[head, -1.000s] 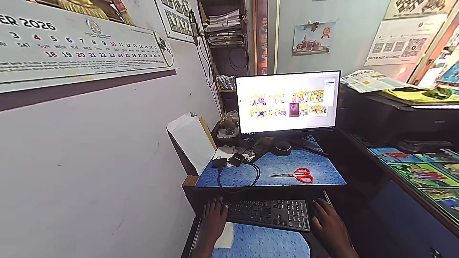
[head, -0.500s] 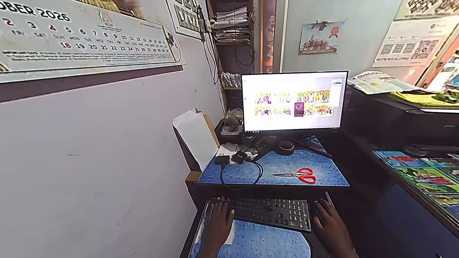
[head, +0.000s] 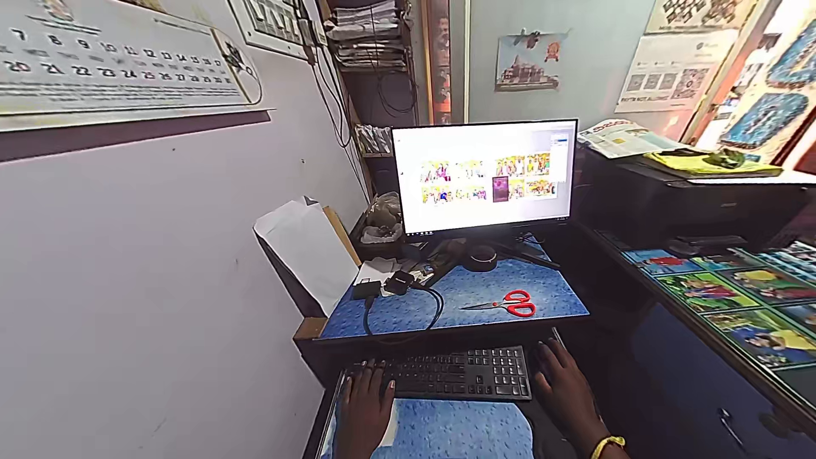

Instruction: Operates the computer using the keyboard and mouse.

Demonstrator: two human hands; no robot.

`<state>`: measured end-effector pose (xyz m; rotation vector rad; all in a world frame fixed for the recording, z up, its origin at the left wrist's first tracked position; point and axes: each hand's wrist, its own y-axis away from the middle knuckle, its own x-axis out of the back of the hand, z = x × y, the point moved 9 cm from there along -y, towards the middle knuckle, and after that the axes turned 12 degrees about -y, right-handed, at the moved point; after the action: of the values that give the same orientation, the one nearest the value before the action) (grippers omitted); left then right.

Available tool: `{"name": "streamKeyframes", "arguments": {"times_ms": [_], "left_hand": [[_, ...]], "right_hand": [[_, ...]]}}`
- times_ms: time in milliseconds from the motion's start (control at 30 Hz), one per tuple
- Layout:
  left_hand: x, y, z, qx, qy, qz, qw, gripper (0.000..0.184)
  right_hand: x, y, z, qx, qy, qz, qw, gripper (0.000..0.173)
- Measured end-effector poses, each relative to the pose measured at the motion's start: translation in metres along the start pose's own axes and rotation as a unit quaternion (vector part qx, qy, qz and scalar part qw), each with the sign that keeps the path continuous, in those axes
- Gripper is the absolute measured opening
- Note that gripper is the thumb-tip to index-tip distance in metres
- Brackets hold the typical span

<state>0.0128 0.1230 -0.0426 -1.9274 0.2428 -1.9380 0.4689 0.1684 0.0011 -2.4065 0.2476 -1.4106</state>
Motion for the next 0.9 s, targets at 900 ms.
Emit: {"name": "streamKeyframes", "arguments": {"times_ms": [900], "left_hand": [[-0.0002, 0.0024, 0.0012, -0.006, -0.002, 0.017, 1.000, 0.067]], "right_hand": [[-0.0025, -0.0001, 0.0056, 0.015, 0.010, 0.029, 0.999, 0.049]]}}
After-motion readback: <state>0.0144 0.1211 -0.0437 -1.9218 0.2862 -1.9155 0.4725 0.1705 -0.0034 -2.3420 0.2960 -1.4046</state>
